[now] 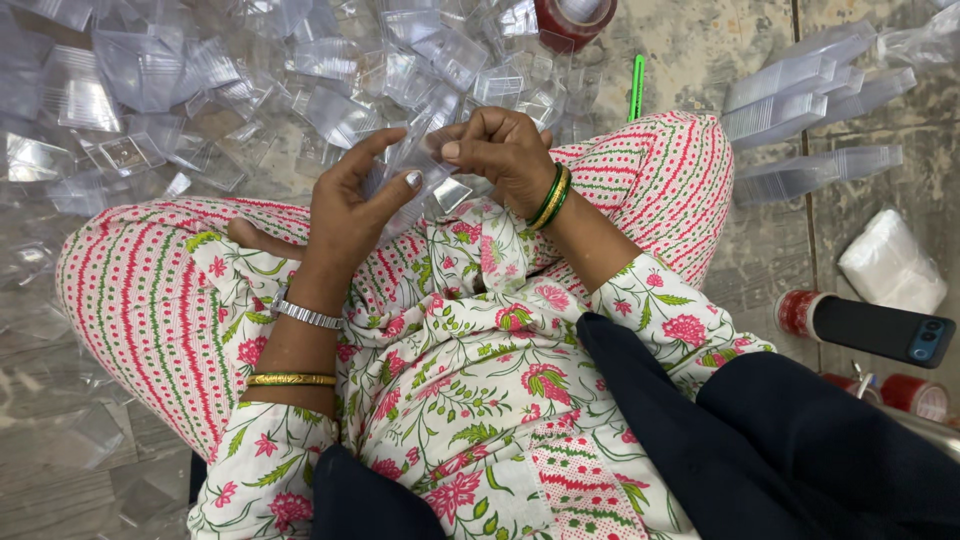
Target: The person sits cross-legged on the floor and nests clear plastic cups one at a time, picking loose cups from piles around them and pressing each cup into a growing stack held on their lap, occasionally turning cups to orient them before nesting.
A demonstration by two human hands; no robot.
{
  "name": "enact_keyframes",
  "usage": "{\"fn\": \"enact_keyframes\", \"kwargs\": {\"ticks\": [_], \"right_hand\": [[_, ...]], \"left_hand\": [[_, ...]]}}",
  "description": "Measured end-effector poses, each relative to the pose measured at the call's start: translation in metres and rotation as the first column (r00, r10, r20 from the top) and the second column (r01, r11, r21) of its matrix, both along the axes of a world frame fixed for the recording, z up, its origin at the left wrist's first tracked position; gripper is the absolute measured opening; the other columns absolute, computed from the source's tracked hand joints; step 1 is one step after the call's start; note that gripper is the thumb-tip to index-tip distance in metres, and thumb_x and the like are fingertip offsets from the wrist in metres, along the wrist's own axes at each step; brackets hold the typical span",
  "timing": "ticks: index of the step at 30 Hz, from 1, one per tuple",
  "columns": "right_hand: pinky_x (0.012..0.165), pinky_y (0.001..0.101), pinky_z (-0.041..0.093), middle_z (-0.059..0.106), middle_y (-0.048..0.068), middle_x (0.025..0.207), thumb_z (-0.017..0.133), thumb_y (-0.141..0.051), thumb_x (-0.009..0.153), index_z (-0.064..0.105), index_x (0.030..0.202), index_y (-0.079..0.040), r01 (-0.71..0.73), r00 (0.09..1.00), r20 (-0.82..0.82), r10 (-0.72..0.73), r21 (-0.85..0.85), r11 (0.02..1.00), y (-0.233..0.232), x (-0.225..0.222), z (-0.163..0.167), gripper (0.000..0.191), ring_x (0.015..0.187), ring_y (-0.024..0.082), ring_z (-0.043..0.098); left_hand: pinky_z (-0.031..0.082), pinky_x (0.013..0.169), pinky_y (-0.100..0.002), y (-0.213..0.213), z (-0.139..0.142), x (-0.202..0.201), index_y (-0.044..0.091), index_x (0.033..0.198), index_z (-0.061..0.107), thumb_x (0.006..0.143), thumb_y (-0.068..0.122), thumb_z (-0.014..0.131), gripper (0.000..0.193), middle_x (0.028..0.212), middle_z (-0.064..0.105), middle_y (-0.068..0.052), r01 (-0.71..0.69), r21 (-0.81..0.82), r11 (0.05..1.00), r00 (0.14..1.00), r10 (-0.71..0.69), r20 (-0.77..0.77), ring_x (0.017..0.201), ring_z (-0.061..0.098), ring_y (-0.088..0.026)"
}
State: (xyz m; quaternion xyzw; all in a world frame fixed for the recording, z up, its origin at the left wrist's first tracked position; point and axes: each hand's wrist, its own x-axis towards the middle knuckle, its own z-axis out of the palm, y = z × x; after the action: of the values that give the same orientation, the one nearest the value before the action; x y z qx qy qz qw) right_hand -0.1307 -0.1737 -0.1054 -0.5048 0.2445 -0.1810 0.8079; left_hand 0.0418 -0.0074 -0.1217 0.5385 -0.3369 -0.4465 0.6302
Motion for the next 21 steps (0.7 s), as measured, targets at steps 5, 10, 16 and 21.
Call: {"fn": "enact_keyframes", "kwargs": {"ticks": [5, 10, 16, 21], "right_hand": [[0.084, 0.0341, 0.06, 0.072, 0.024, 0.118, 0.076, -0.01, 0.092, 0.06, 0.08, -0.003, -0.008, 1.0, 0.01, 0.008, -0.017, 1.0, -0.001, 0.001, 0.001, 0.021, 0.092, 0.018, 0.071], [0.087, 0.0352, 0.061, 0.072, 0.025, 0.121, 0.076, -0.014, 0.095, 0.06, 0.079, -0.004, -0.041, 0.999, 0.016, 0.041, -0.041, 0.998, -0.003, -0.001, 0.0, 0.024, 0.097, 0.019, 0.072], [0.105, 0.0323, 0.055, 0.071, 0.021, 0.128, 0.077, -0.013, 0.101, 0.07, 0.098, 0.001, -0.321, 0.942, -0.018, 0.335, -0.347, 0.881, -0.001, -0.003, -0.019, 0.016, 0.123, 0.016, 0.068], [0.084, 0.0319, 0.059, 0.076, 0.016, 0.108, 0.075, -0.016, 0.102, 0.074, 0.109, -0.002, -0.035, 0.978, -0.203, -0.055, -0.414, 0.91, -0.021, 0.004, -0.038, 0.016, 0.094, 0.014, 0.07]], "left_hand": [[0.049, 0.074, -0.021, -0.001, -0.003, 0.0, 0.006, 0.128, 0.05, 0.097, 0.013, 0.079, 0.043, 0.102, 0.061, 0.0, -0.006, -0.028, 1.0, 0.999, 0.007, 0.032, 0.09, 0.06, -0.005], [0.045, 0.068, -0.021, 0.0, 0.007, 0.001, 0.006, 0.133, 0.053, 0.097, 0.021, 0.076, 0.045, 0.098, 0.061, -0.002, -0.007, 0.106, 0.994, 0.997, -0.001, 0.074, 0.084, 0.057, -0.005], [0.049, 0.099, -0.024, 0.001, 0.01, -0.001, 0.008, 0.141, 0.053, 0.098, 0.018, 0.071, 0.048, 0.133, 0.06, -0.001, 0.099, -0.095, 0.991, 0.991, -0.09, 0.097, 0.118, 0.058, -0.008], [0.052, 0.088, -0.028, 0.002, 0.003, 0.005, 0.009, 0.14, 0.058, 0.11, 0.028, 0.064, 0.036, 0.121, 0.062, -0.005, -0.195, -0.036, 0.98, 0.981, 0.195, -0.021, 0.105, 0.061, -0.014]]}}
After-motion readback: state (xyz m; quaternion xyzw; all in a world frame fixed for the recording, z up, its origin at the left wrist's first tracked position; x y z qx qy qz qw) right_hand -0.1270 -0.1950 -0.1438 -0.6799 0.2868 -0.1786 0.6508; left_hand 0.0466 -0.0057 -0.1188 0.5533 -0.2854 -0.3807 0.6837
